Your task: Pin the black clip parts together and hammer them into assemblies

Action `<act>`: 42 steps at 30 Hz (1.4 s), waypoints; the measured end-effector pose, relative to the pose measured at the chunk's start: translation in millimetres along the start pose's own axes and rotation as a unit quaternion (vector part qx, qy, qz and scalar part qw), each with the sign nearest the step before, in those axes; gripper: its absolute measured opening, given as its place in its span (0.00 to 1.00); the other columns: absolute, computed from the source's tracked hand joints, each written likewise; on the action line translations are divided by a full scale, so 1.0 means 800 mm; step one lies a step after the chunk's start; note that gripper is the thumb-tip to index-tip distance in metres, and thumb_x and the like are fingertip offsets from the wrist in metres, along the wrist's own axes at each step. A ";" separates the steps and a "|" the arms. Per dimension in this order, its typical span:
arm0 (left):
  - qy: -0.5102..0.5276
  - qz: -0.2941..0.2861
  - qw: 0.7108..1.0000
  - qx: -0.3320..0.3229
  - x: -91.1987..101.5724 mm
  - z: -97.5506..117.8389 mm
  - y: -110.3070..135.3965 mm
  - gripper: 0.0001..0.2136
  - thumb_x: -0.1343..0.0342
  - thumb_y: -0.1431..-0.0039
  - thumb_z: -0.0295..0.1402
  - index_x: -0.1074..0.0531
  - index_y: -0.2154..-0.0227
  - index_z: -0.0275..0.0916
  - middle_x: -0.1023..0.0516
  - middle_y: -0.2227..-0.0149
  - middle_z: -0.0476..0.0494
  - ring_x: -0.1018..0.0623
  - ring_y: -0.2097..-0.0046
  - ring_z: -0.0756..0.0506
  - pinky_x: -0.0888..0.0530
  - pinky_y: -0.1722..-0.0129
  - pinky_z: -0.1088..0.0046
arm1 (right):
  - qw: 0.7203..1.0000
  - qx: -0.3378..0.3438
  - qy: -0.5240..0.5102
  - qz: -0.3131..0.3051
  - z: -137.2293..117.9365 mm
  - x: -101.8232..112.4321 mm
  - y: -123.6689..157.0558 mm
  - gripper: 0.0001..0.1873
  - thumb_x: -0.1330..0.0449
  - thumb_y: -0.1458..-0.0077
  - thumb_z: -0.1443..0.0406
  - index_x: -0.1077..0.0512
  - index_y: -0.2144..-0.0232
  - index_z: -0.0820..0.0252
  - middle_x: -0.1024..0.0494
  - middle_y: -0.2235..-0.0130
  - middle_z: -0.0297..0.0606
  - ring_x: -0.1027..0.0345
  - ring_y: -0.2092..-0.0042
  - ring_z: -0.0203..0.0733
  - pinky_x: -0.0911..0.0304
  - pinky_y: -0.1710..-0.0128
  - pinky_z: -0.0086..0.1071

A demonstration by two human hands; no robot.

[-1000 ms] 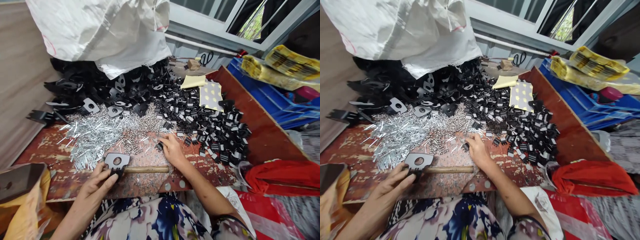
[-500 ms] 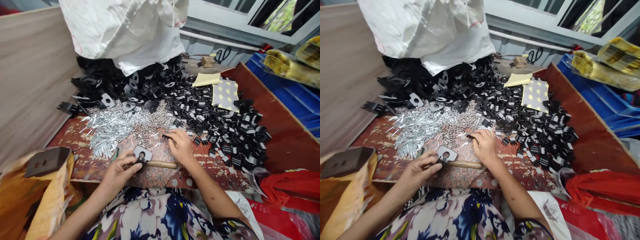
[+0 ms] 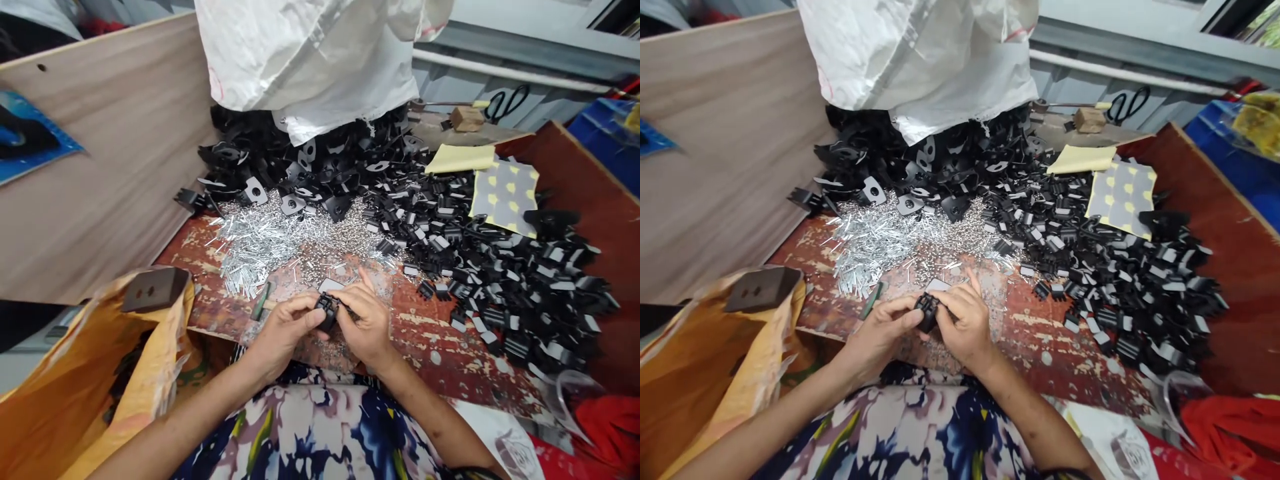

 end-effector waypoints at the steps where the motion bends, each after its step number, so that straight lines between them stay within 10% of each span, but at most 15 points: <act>1: 0.002 0.000 1.000 0.000 0.001 -0.001 0.001 0.09 0.34 0.44 0.39 0.17 0.69 0.38 0.27 0.62 0.43 0.27 0.62 0.46 0.21 0.68 0.75 | 1.000 0.005 0.000 -0.005 -0.001 -0.001 0.001 0.17 0.44 0.38 0.71 0.20 0.55 0.48 0.17 0.65 0.33 0.26 0.64 0.41 0.41 0.35 0.62; 7: -0.020 0.008 1.000 -0.020 0.010 -0.006 0.003 0.11 0.35 0.43 0.40 0.20 0.72 0.38 0.30 0.62 0.45 0.29 0.66 0.49 0.22 0.72 0.76 | 0.999 -0.011 -0.046 -0.011 0.005 -0.015 0.015 0.17 0.42 0.39 0.71 0.19 0.55 0.48 0.19 0.66 0.33 0.26 0.64 0.41 0.39 0.36 0.59; 14: -0.089 0.026 0.995 -0.035 0.041 -0.002 0.013 0.13 0.34 0.43 0.42 0.21 0.74 0.36 0.36 0.38 0.38 0.26 0.64 0.49 0.23 0.75 0.76 | 0.980 -0.085 -0.134 -0.122 0.014 -0.049 0.021 0.13 0.41 0.39 0.68 0.20 0.55 0.52 0.15 0.61 0.35 0.21 0.57 0.44 0.35 0.38 0.49; 19: -0.059 0.072 0.996 0.011 0.086 -0.025 0.028 0.12 0.33 0.44 0.42 0.22 0.72 0.38 0.27 0.69 0.49 0.29 0.76 0.54 0.31 0.75 0.78 | 0.976 -0.006 0.054 -0.213 0.038 -0.059 -0.029 0.19 0.46 0.38 0.74 0.20 0.54 0.52 0.16 0.62 0.35 0.26 0.61 0.42 0.32 0.50 0.44; 25: -0.047 0.080 0.995 0.043 0.092 -0.035 0.040 0.16 0.31 0.47 0.46 0.23 0.72 0.37 0.30 0.71 0.52 0.28 0.75 0.53 0.33 0.73 0.77 | 0.934 0.057 0.244 -0.253 0.087 -0.073 -0.066 0.07 0.40 0.39 0.73 0.22 0.63 0.59 0.21 0.59 0.44 0.31 0.55 0.48 0.36 0.54 0.39; 34: -0.042 0.074 0.995 0.055 0.094 -0.035 0.038 0.16 0.32 0.46 0.46 0.25 0.72 0.37 0.32 0.73 0.54 0.28 0.75 0.53 0.34 0.71 0.76 | 0.979 -0.085 0.126 -0.134 0.126 0.010 -0.048 0.05 0.42 0.38 0.66 0.25 0.66 0.56 0.20 0.66 0.34 0.27 0.64 0.40 0.37 0.62 0.33; 42: -0.024 0.079 0.995 0.056 0.092 -0.033 0.035 0.17 0.30 0.48 0.47 0.26 0.75 0.37 0.32 0.73 0.54 0.27 0.75 0.53 0.34 0.70 0.78 | 0.936 -0.053 0.323 -0.128 0.131 0.038 -0.031 0.10 0.44 0.38 0.71 0.23 0.60 0.56 0.17 0.60 0.39 0.25 0.58 0.47 0.38 0.54 0.38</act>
Point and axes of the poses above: each hand's wrist, its own y-axis away from the middle knuckle, its own x-axis out of the back of the hand, z = x × y, the point moved 10 cm from there along -y, towards the middle knuckle
